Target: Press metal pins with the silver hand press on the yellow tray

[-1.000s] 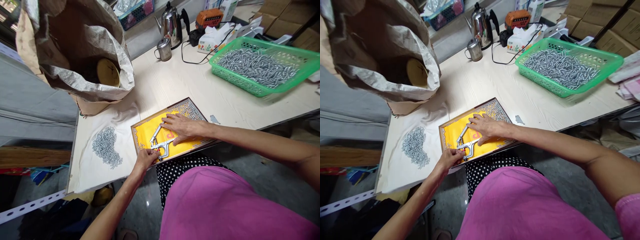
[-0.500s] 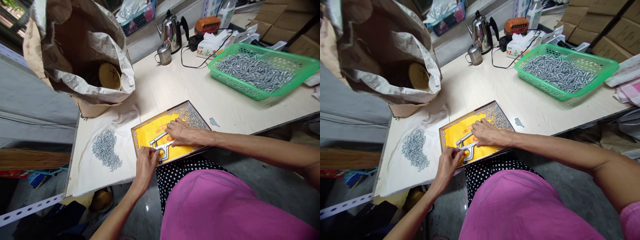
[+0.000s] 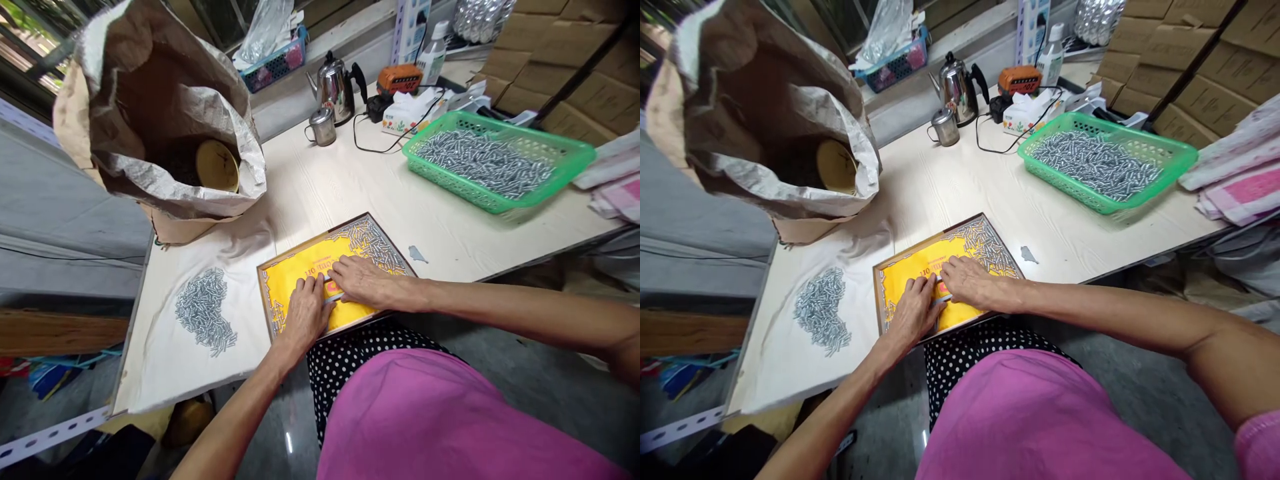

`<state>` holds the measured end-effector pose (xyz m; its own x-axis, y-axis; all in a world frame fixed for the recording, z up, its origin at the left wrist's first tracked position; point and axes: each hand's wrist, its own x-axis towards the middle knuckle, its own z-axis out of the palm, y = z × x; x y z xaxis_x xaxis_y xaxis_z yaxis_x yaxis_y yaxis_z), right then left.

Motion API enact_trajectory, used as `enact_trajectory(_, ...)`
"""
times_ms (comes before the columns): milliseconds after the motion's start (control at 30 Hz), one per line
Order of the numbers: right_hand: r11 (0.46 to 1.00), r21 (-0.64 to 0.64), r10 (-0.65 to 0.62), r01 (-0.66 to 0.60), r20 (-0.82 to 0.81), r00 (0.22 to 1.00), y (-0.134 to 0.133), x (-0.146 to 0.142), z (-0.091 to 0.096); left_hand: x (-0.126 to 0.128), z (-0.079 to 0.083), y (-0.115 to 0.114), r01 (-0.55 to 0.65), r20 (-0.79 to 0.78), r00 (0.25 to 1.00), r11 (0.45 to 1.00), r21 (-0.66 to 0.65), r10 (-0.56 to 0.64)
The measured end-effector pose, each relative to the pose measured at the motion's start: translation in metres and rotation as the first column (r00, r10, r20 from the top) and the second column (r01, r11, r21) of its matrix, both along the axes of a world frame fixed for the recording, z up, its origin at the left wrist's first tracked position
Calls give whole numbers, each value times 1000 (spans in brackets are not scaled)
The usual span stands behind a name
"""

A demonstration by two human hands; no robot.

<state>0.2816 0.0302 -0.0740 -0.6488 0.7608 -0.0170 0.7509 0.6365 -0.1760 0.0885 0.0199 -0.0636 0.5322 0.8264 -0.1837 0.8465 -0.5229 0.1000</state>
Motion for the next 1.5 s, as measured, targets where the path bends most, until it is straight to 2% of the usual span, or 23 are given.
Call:
enact_trajectory(167,999,-8,43,-44,-86,995,-12,-5,-17,6,5,-7,-9,-40,999,999,-30,8)
enact_trajectory(267,999,-9,36,-38,-136,990,-13,-5,-25,3,2,-5,-1,4,1000,999,-44,1)
enact_trajectory(367,1000,25,-6,9,-138,990,-8,-2,-23,-4,-5,-1,-6,80,997,1000,-13,7)
enact_trajectory(467,999,39,-21,29,-189,982,1,3,-18,-10,-13,-4,-39,181,983,997,71,25)
enact_trajectory(567,999,42,4,5,-217,976,16,5,-20,-10,-17,-16,-1,264,964,988,156,-41)
enact_trajectory(700,987,151,67,-45,-142,988,45,-2,-27,-3,-15,-36,81,288,951,989,123,-114)
enact_trajectory(833,974,221,82,-47,-149,985,61,-9,-22,-7,-10,-40,40,310,947,990,139,-82)
enact_trajectory(933,972,234,50,8,-242,969,46,-6,-14,-42,-5,-22,-140,326,944,954,266,48)
enact_trajectory(1033,990,134,91,-49,-330,940,14,-1,-17,-105,-1,9,-383,202,923,837,391,328)
enact_trajectory(1100,993,98,89,-58,-355,931,-7,-1,-25,-148,1,29,-439,45,882,786,435,469)
enact_trajectory(1200,994,105,67,-31,-368,927,-27,-6,-42,-195,0,47,-428,-182,827,805,410,532)
enact_trajectory(1267,993,122,41,4,-371,928,-33,-10,-52,-209,-1,52,-394,-261,821,835,384,508)
enact_trajectory(1367,988,144,7,48,-359,933,-34,-14,-61,-213,-5,55,-333,-295,845,870,363,446)
enact_trajectory(1500,986,155,-13,69,-338,941,-32,-15,-61,-210,-4,60,-358,-242,859,867,346,451)
